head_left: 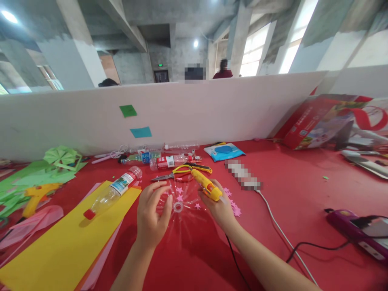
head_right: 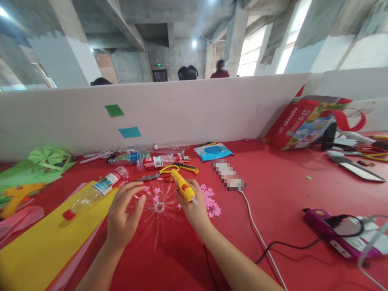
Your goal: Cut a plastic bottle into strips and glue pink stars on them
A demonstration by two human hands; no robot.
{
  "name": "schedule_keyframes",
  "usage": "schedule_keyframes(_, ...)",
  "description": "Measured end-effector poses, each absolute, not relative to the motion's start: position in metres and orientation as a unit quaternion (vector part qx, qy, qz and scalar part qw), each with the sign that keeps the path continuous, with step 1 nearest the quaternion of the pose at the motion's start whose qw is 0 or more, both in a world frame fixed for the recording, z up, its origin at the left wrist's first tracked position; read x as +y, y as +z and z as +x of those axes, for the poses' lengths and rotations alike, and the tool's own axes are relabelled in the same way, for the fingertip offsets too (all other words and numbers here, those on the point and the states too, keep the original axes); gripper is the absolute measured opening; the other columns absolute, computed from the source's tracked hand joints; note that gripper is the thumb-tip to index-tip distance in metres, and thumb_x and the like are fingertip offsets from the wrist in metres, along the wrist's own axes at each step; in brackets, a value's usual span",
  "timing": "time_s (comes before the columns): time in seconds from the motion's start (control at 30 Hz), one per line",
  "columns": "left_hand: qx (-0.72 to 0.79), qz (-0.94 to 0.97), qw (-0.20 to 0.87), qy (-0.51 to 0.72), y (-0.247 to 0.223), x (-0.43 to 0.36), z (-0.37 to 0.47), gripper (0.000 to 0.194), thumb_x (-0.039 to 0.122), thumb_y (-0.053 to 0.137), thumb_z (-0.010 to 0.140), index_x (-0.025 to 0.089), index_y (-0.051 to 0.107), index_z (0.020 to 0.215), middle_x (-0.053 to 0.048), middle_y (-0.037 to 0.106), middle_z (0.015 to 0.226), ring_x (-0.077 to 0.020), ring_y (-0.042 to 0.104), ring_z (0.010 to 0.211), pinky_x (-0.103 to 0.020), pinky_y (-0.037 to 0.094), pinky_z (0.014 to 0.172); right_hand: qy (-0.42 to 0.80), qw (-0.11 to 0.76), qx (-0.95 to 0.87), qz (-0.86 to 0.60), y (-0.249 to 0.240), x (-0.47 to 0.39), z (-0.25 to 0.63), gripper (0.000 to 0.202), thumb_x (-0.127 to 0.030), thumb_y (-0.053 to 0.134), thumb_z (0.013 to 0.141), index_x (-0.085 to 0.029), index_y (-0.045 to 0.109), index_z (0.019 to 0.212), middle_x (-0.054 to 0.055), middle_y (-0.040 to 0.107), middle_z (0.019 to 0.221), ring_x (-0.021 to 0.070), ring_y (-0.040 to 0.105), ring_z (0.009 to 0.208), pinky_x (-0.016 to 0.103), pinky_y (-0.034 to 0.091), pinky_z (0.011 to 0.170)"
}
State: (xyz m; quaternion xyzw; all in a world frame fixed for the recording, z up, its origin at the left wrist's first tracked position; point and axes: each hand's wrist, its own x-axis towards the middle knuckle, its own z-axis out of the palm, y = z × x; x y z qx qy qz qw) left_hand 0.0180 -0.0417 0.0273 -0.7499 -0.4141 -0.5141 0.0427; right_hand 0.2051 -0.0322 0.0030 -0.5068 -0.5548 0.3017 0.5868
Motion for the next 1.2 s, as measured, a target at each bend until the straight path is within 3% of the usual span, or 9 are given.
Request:
schedule_keyframes(0.2, -0.473, -0.689, -0.018, -0.549, 0.019, -0.026, 0.009, 0.026, 0.028, 0.052, 0.084, 0.021, 0.054, 0.109, -0.009, 0.053, 0.117, -0.0218, 0.047, 0.115, -0.042, 0.037, 0.100, 0.310, 0.620, -0.515, -0.504, 0.010, -0.027, 0.209, 0.017, -0.032, 0.060, 0.069, -0.019, 0.055, 0.080, 0.001, 0.058, 0.070, 0.0163, 0.053, 0.061, 0.026, 0.042, 0.055)
schedule_keyframes(0.3, -0.539, -0.603, -0.157, -0.566, 0.008, -0.013, 0.003, 0.034, 0.041, 0.054, 0.080, 0.022, 0.053, 0.109, -0.010, 0.055, 0.118, -0.0237, 0.050, 0.114, -0.044, 0.038, 0.098, 0.309, 0.633, -0.493, -0.510, 0.014, -0.021, 0.216, 0.020, -0.034, 0.059, 0.070, -0.017, 0.055, 0.080, 0.001, 0.058, 0.068, 0.0153, 0.051, 0.058, 0.025, 0.040, 0.052)
schedule_keyframes(0.4, -0.569, -0.510, -0.317, -0.562, -0.001, -0.004, 0.001, 0.040, 0.043, 0.057, 0.077, 0.021, 0.052, 0.109, -0.011, 0.056, 0.120, -0.0233, 0.052, 0.114, -0.042, 0.037, 0.098, 0.307, 0.643, -0.484, -0.508, 0.014, -0.015, 0.223, 0.022, -0.035, 0.061, 0.068, -0.016, 0.057, 0.080, 0.002, 0.058, 0.069, 0.0152, 0.051, 0.059, 0.025, 0.040, 0.051)
schedule_keyframes(0.5, -0.557, -0.491, -0.362, -0.563, -0.005, 0.000, 0.001, 0.040, 0.039, 0.061, 0.071, 0.018, 0.054, 0.103, -0.011, 0.061, 0.111, -0.0221, 0.057, 0.106, -0.039, 0.040, 0.094, 0.302, 0.652, -0.484, -0.500, 0.009, -0.014, 0.231, 0.025, -0.036, 0.063, 0.067, -0.016, 0.056, 0.081, 0.003, 0.060, 0.071, 0.0162, 0.053, 0.061, 0.025, 0.040, 0.053)
schedule_keyframes(0.8, -0.559, -0.607, -0.230, -0.517, -0.006, -0.001, -0.003, 0.013, 0.030, 0.056, 0.067, 0.021, 0.062, 0.075, -0.003, 0.065, 0.082, -0.0197, 0.059, 0.077, -0.035, 0.047, 0.077, 0.274, 0.662, -0.479, -0.507, -0.008, -0.021, 0.238, 0.018, -0.033, 0.061, 0.069, -0.018, 0.055, 0.075, 0.001, 0.056, 0.066, 0.0155, 0.051, 0.057, 0.027, 0.041, 0.055)
schedule_keyframes(1.0, -0.573, -0.649, -0.102, -0.490, 0.007, -0.004, -0.010, 0.015, 0.027, 0.050, 0.074, 0.020, 0.060, 0.083, -0.005, 0.064, 0.087, -0.0210, 0.059, 0.082, -0.037, 0.047, 0.078, 0.265, 0.660, -0.486, -0.508, -0.004, -0.020, 0.240, 0.017, -0.032, 0.061, 0.068, -0.018, 0.054, 0.072, 0.001, 0.055, 0.070, 0.0156, 0.050, 0.061, 0.026, 0.041, 0.056)
schedule_keyframes(1.1, -0.522, -0.673, 0.031, -0.522, 0.024, -0.012, -0.007, 0.015, 0.024, 0.048, 0.080, 0.019, 0.058, 0.090, -0.008, 0.062, 0.094, -0.0221, 0.057, 0.092, -0.039, 0.044, 0.086, 0.264, 0.659, -0.479, -0.516, -0.003, -0.020, 0.242, 0.015, -0.032, 0.060, 0.069, -0.018, 0.054, 0.073, -0.001, 0.053, 0.066, 0.0141, 0.047, 0.057, 0.025, 0.039, 0.053)
schedule_keyframes(1.2, -0.460, -0.730, 0.093, -0.498, 0.044, -0.025, 0.010, 0.010, 0.022, 0.049, 0.083, 0.018, 0.056, 0.089, -0.006, 0.060, 0.089, -0.0200, 0.056, 0.088, -0.037, 0.044, 0.084, 0.266, 0.660, -0.468, -0.524, -0.004, -0.019, 0.243, 0.014, -0.032, 0.058, 0.070, -0.019, 0.054, 0.074, -0.002, 0.050, 0.061, 0.0132, 0.044, 0.053, 0.024, 0.037, 0.049)
